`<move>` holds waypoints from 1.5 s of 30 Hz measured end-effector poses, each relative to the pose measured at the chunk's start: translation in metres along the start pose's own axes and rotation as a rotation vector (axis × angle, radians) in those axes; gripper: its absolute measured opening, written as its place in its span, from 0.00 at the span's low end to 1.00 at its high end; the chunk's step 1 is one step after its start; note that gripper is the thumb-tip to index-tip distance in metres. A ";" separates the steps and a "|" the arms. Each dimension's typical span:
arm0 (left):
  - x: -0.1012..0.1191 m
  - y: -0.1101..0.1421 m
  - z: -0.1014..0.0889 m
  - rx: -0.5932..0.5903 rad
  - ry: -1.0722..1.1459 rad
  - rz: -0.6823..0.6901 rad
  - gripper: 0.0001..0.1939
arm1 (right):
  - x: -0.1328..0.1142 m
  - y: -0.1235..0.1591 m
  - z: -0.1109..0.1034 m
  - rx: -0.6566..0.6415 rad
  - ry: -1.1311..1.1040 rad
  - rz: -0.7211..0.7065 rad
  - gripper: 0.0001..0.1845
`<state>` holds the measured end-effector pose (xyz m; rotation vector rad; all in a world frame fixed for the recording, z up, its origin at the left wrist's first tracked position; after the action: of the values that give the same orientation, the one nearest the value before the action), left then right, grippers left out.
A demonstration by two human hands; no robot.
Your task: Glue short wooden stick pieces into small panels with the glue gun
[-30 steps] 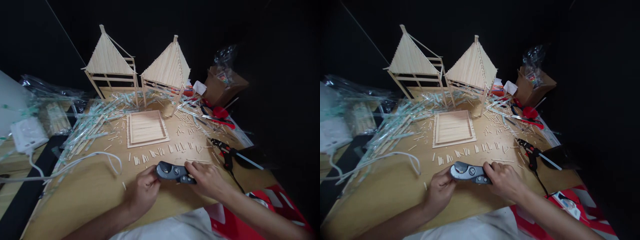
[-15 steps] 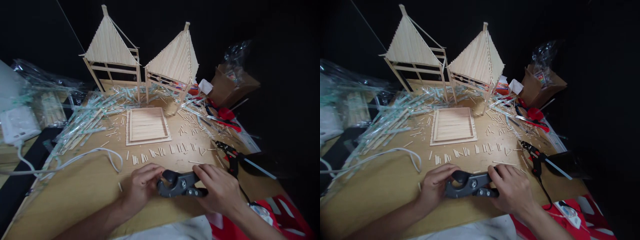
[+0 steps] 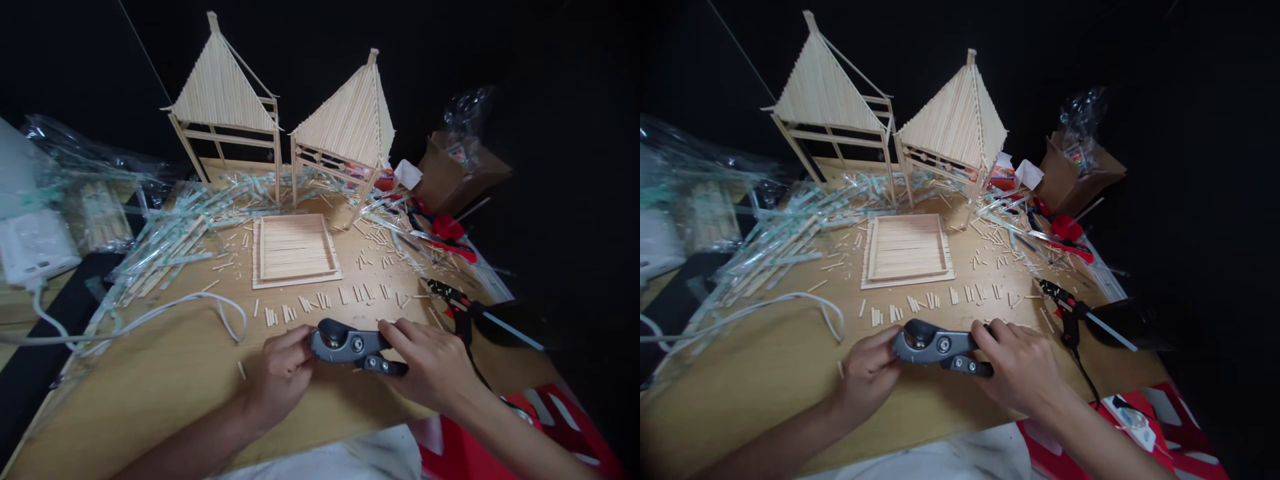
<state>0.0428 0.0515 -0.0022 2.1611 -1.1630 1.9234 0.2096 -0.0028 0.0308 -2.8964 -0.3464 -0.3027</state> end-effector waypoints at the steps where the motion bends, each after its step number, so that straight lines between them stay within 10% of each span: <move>1: 0.001 0.000 0.000 -0.001 -0.016 0.007 0.14 | 0.000 0.001 -0.001 0.008 0.004 -0.002 0.17; 39: -0.009 0.009 0.013 0.031 0.159 -0.202 0.13 | -0.009 0.010 -0.004 0.068 0.111 -0.249 0.15; 45: -0.025 0.000 0.014 0.086 0.405 -0.473 0.14 | 0.040 -0.017 -0.004 -0.097 -0.168 0.257 0.15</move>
<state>0.0556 0.0574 -0.0272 1.7430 -0.4618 2.0623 0.2426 0.0204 0.0470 -3.0235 0.0179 -0.0350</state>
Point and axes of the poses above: each hand's wrist, its own y-axis away from the middle knuckle, its own z-axis out of the palm, x = y × z, the point moved 8 cm from there along -y, towards the middle knuckle, and after that the axes turned 9 degrees about y, right-handed, at the moved point
